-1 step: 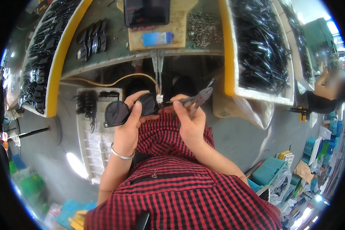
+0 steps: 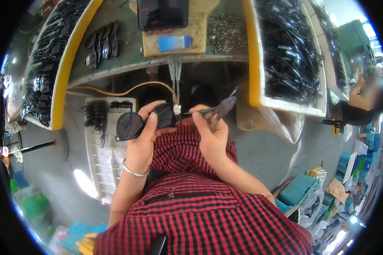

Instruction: The person repeatedly picks up sunglasses frames and arms from trays, uses pliers to attach the arms to the frames, and places the assembled sunglasses into a tray. The process is repeated multiple times throughout the clip.

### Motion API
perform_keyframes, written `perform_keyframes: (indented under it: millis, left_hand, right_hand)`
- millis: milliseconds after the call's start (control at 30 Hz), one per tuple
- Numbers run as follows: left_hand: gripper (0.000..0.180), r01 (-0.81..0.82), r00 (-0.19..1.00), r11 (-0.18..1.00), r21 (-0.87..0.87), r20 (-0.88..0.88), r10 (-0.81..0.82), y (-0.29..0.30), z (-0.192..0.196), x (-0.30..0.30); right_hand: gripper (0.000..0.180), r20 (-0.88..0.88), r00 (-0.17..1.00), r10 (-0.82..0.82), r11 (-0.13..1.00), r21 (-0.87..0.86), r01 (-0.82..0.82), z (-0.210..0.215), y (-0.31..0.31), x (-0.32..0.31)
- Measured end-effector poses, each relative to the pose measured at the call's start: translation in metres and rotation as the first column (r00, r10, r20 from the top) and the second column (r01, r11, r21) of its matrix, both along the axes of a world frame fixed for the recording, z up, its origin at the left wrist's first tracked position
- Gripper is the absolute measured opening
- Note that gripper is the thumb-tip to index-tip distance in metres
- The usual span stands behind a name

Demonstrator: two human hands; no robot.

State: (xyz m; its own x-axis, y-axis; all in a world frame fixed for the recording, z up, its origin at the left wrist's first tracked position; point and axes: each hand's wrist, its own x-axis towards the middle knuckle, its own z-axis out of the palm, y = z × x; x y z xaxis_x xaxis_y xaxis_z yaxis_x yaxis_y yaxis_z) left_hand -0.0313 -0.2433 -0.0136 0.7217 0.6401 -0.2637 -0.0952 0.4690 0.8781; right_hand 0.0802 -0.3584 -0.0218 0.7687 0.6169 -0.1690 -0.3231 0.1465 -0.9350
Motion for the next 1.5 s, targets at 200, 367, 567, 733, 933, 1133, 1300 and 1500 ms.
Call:
perform_keyframes:
  millis: [200,367,567,733,933,1133,1300,1500]
  left_hand:
    - [0.036,-0.01,1.0,0.999,-0.031,0.012,0.011,0.0,0.002,0.0]
    - [0.036,-0.012,1.0,0.999,-0.036,0.018,0.013,0.0,0.001,0.001]
    - [0.036,-0.01,1.0,0.999,-0.046,0.026,0.011,0.001,0.001,0.0]
    - [0.036,-0.006,1.0,0.998,-0.057,0.021,0.007,0.001,0.0,0.0]
    - [0.036,-0.001,1.0,0.998,-0.066,0.022,0.002,0.002,0.0,0.0]
    - [0.037,0.014,1.0,0.994,-0.107,0.008,-0.013,0.004,-0.006,-0.002]
    - [0.04,0.11,0.991,0.949,-0.294,0.103,-0.083,0.004,-0.011,-0.02]
    - [0.046,0.159,0.969,0.869,-0.468,0.243,-0.046,-0.007,0.013,-0.032]
  right_hand:
    - [0.016,-0.046,0.999,-0.018,1.0,0.005,0.018,-0.01,-0.001,0.001]
    - [0.018,-0.006,1.0,-0.004,1.0,-0.011,0.004,-0.014,-0.003,0.002]
    - [0.016,-0.085,0.996,-0.022,1.0,0.011,0.023,-0.009,-0.002,0.0]
    - [0.017,-0.103,0.994,-0.022,1.0,0.018,0.024,-0.013,-0.002,0.0]
    - [0.018,-0.161,0.987,-0.022,0.998,0.053,0.031,-0.012,-0.001,0.001]
    - [0.017,-0.162,0.987,-0.017,0.999,-0.046,0.01,-0.015,-0.005,0.001]
    - [0.019,-0.31,0.951,0.0,1.0,0.0,0.0,-0.002,-0.012,-0.009]
    - [0.021,-0.431,0.891,0.141,0.985,0.148,-0.084,0.036,-0.019,-0.008]
